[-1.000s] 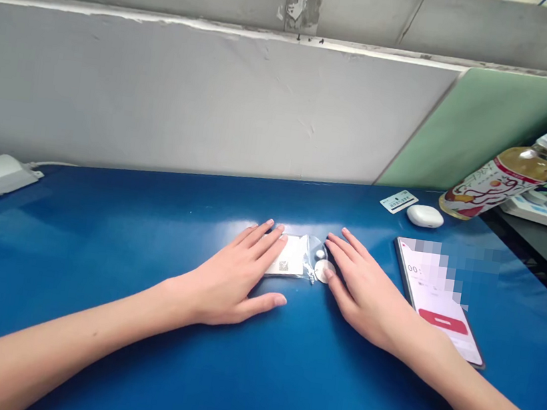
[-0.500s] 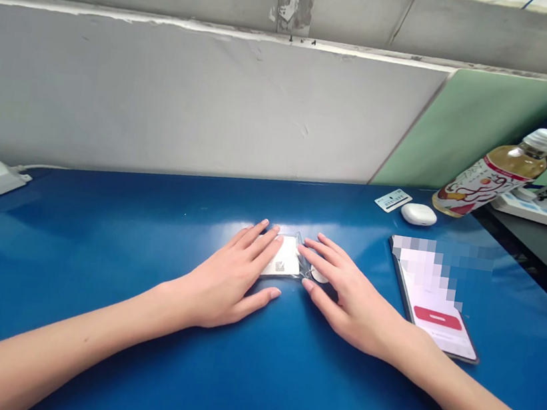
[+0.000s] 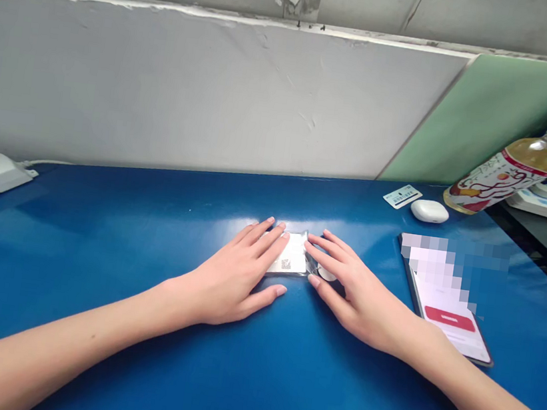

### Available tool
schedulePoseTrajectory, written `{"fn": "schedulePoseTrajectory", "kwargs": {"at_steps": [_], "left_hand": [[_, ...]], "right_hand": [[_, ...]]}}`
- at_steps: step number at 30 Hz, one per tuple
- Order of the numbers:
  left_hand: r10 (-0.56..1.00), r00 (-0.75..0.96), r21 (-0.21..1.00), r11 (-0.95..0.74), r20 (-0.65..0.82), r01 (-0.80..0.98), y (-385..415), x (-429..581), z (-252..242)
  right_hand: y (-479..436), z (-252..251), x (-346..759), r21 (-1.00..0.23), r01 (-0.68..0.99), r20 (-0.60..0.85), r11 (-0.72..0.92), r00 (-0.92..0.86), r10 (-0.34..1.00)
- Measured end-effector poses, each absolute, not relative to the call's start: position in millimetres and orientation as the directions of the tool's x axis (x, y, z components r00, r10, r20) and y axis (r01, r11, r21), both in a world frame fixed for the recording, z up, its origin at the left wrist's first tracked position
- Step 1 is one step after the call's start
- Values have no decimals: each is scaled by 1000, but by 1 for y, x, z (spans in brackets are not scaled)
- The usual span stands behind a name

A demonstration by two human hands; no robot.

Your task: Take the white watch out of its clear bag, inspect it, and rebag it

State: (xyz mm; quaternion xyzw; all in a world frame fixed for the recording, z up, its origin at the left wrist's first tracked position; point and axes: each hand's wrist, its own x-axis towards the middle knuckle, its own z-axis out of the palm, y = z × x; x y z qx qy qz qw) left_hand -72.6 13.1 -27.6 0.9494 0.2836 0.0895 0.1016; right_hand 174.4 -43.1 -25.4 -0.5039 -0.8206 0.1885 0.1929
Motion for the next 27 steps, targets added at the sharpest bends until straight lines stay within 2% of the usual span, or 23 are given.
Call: {"fn": "schedulePoseTrajectory", "kwargs": {"at_steps": [3,11,14,21,23,27], "left_hand": [[555,824,250,-818,109,518,13,-72,-28],[562,817,285,-810,129,512,12,-73,-28],[559,821,274,-812,113,515,12,-73,-27],[552,827,262,-818,109,512,11,-71,-24],[550,828,258,-820,112,510,11,-71,-24],[544,832,242,-826,107,509,12,-71,-26]], "right_hand": [[-43,-25,176,-512,757,90,406,-423,902],[-44,-27,176,-495,749,105,440,-452,886],[-43,-26,174,-418,778,114,470,-468,876],[-41,-18,160,-112,797,230,593,-560,796],[-40,-17,158,-85,793,256,604,-568,782],[-38,-18,158,-110,792,260,600,-560,787]]}}
